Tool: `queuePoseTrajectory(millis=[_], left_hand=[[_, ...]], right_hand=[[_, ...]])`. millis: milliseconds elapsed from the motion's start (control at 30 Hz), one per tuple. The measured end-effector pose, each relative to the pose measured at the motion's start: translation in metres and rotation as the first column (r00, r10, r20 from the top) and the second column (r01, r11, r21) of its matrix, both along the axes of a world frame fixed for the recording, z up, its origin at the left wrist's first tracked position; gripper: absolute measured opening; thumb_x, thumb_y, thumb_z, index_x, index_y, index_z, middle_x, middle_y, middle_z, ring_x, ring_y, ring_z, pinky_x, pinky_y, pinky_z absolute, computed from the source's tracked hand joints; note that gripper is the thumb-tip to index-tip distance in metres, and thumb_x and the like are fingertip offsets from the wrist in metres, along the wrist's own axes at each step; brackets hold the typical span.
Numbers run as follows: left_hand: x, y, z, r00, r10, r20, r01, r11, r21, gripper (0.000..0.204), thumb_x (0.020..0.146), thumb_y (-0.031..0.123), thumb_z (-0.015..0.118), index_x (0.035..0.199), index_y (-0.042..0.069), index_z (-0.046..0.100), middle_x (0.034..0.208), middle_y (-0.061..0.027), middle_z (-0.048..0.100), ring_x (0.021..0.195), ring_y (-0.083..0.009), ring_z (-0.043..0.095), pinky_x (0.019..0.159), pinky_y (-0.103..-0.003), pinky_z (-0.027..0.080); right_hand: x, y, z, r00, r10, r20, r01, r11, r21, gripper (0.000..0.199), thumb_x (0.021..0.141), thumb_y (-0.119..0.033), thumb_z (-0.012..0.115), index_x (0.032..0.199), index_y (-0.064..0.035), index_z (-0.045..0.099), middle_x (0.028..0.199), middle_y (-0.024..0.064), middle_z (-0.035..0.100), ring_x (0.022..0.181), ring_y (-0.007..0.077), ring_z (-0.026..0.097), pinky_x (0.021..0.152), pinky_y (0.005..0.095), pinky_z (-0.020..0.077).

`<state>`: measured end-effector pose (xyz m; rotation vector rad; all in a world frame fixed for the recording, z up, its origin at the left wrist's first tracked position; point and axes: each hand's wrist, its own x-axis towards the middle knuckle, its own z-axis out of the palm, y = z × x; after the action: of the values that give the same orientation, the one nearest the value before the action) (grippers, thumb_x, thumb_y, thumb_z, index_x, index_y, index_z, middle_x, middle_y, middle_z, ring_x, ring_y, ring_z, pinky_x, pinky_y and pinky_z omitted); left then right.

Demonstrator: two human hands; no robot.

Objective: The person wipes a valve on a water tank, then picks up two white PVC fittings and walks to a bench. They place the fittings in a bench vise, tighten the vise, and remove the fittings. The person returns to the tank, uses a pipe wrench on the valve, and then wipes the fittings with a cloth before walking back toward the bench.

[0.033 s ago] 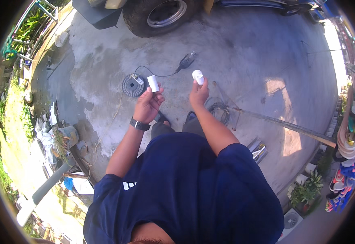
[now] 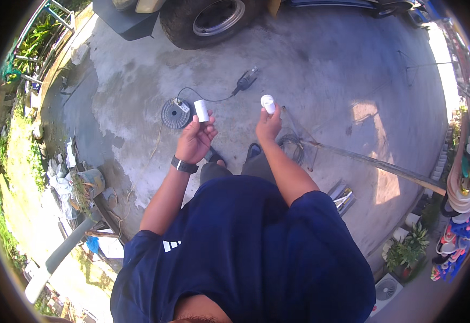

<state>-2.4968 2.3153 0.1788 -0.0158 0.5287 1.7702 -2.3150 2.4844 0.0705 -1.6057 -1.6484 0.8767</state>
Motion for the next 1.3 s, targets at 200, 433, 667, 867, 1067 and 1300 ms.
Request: queuePoseTrajectory(millis=[200,433,667,867,1067,1300], left_hand=[[0.002,0.035,-0.029,0.995,-0.098,0.002,0.098,0.993,-0.071,0.044,0.108,0.031,0.047,0.135,-0.004,0.052,0.111,-0.0094,0.069,0.087,-0.0137,0.063,0.087,-0.032,0.054],[0.079,0.114,-0.059,0.818,-0.229,-0.527,-0.059,0.879,-0.473,0.035,0.105,0.027,0.056,0.126,0.0,0.062,0.104,-0.0056,0.069,0.089,-0.0107,0.063,0.084,-0.029,0.053],[0.123,0.192,-0.063,0.733,-0.107,-0.671,-0.202,0.908,-0.366,0.033,0.107,0.024,0.051,0.126,-0.002,0.062,0.098,-0.0033,0.068,0.086,-0.0083,0.059,0.082,-0.026,0.049],[0.111,0.217,-0.035,0.879,0.043,-0.475,-0.186,0.947,-0.26,0.041,0.108,0.029,0.049,0.131,-0.004,0.057,0.104,-0.0053,0.065,0.086,-0.0101,0.055,0.08,-0.028,0.046],[0.07,0.206,-0.012,0.938,0.028,0.345,-0.062,0.994,0.087,0.045,0.108,0.03,0.045,0.138,-0.005,0.048,0.102,-0.0038,0.059,0.083,-0.0122,0.051,0.079,-0.031,0.046],[0.012,0.179,-0.015,0.875,-0.142,0.464,0.03,0.97,0.24,0.044,0.108,0.028,0.045,0.138,-0.003,0.048,0.103,-0.0037,0.06,0.083,-0.0129,0.052,0.081,-0.031,0.048]], right_hand=[[0.066,0.047,-0.02,0.974,-0.179,0.137,0.185,0.982,-0.039,0.046,0.092,-0.02,0.07,0.132,-0.0018,0.055,0.103,0.011,0.069,0.092,0.0215,0.066,0.082,0.0356,0.0513],[-0.008,0.097,0.012,0.928,-0.094,-0.361,-0.046,0.932,-0.361,0.037,0.097,-0.021,0.066,0.125,0.0003,0.054,0.094,0.0058,0.066,0.086,0.0121,0.061,0.079,0.03,0.0473],[-0.042,0.148,0.034,0.934,-0.049,-0.353,-0.156,0.835,-0.528,0.038,0.097,-0.024,0.063,0.124,0.0007,0.053,0.09,0.0058,0.065,0.082,0.0147,0.062,0.075,0.0328,0.0491],[-0.02,0.17,-0.011,0.898,0.295,0.327,-0.232,0.948,-0.219,0.045,0.092,-0.032,0.064,0.131,-0.0139,0.053,0.105,0.0155,0.071,0.099,0.0386,0.064,0.088,0.0538,0.0437],[0.088,0.205,-0.064,0.63,0.355,0.691,-0.162,0.93,-0.331,0.051,0.093,-0.033,0.065,0.138,-0.0145,0.05,0.113,0.0172,0.07,0.112,0.0367,0.061,0.098,0.0526,0.0411],[0.199,0.195,-0.057,0.813,0.183,0.553,-0.007,0.952,-0.306,0.057,0.091,-0.033,0.069,0.14,-0.0098,0.053,0.113,0.0215,0.07,0.107,0.0369,0.068,0.091,0.0451,0.0514]])
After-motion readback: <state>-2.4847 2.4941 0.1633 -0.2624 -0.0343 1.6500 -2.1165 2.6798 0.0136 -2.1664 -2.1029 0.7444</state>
